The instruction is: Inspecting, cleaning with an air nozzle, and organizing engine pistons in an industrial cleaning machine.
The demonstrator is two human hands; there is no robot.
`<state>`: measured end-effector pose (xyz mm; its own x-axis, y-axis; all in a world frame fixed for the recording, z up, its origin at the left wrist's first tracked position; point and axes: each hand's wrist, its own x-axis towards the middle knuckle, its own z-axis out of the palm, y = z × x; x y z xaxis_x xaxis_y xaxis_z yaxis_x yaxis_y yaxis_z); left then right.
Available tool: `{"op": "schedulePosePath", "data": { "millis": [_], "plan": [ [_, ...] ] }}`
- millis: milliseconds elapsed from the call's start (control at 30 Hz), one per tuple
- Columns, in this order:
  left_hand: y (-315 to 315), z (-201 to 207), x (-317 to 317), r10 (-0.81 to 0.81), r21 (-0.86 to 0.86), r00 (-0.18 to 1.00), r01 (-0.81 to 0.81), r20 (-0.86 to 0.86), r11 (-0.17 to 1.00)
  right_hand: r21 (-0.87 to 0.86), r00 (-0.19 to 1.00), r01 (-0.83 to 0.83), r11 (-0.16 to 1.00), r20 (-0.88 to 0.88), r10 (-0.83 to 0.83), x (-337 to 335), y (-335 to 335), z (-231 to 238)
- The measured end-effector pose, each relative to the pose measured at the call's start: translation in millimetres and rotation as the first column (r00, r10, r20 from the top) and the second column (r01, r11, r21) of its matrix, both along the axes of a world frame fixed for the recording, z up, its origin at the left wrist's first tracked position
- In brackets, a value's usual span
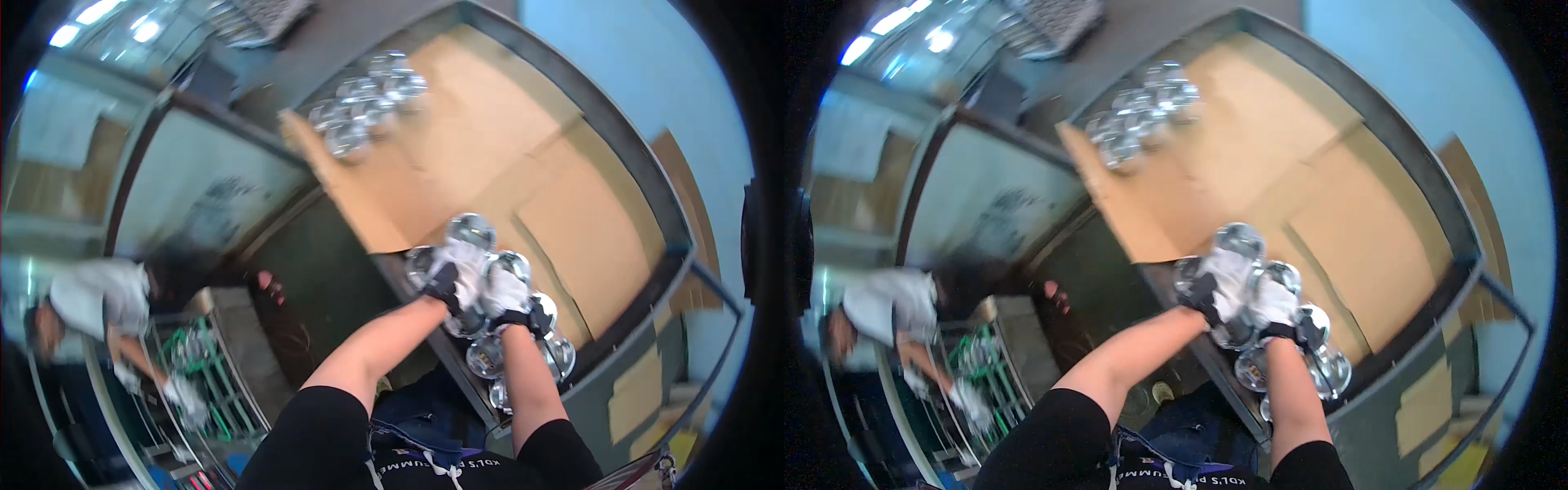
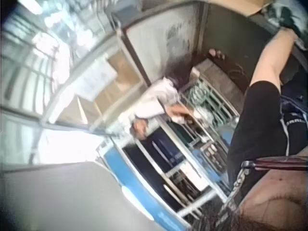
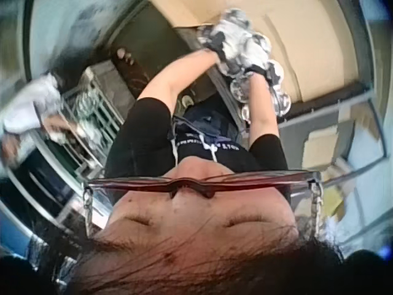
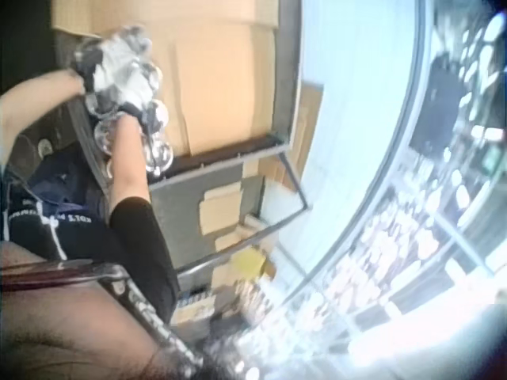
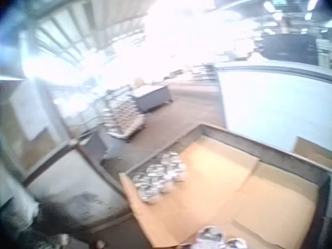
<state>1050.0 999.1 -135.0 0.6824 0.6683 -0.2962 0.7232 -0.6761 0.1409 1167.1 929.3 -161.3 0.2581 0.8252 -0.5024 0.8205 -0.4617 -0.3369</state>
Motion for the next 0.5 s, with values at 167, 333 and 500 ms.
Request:
{"op": "schedulePosePath", "data": {
  "millis": [167, 333, 500],
  "plan": [
    [-86.8, 72.4, -76.1, 0.2, -0.141, 0.841, -0.149, 0.502, 0.979, 0.071, 0.998, -0.053, 0.996, 0.05, 0.049, 0.4, -6.7, 16.1],
    [-185.0, 124.8, -220.5, 0.597, -0.551, 0.723, -0.357, 0.348, 0.754, 0.354, 0.978, -0.112, 0.929, -0.128, 0.167, -21.2, -25.0, 53.1],
    [-357.9, 111.4, -373.3, 0.887, -0.519, 0.372, -0.719, 0.275, 0.463, 0.441, 0.774, -0.042, 0.897, -0.553, 0.308, -118.6, -90.8, 42.8]
  ]
}}
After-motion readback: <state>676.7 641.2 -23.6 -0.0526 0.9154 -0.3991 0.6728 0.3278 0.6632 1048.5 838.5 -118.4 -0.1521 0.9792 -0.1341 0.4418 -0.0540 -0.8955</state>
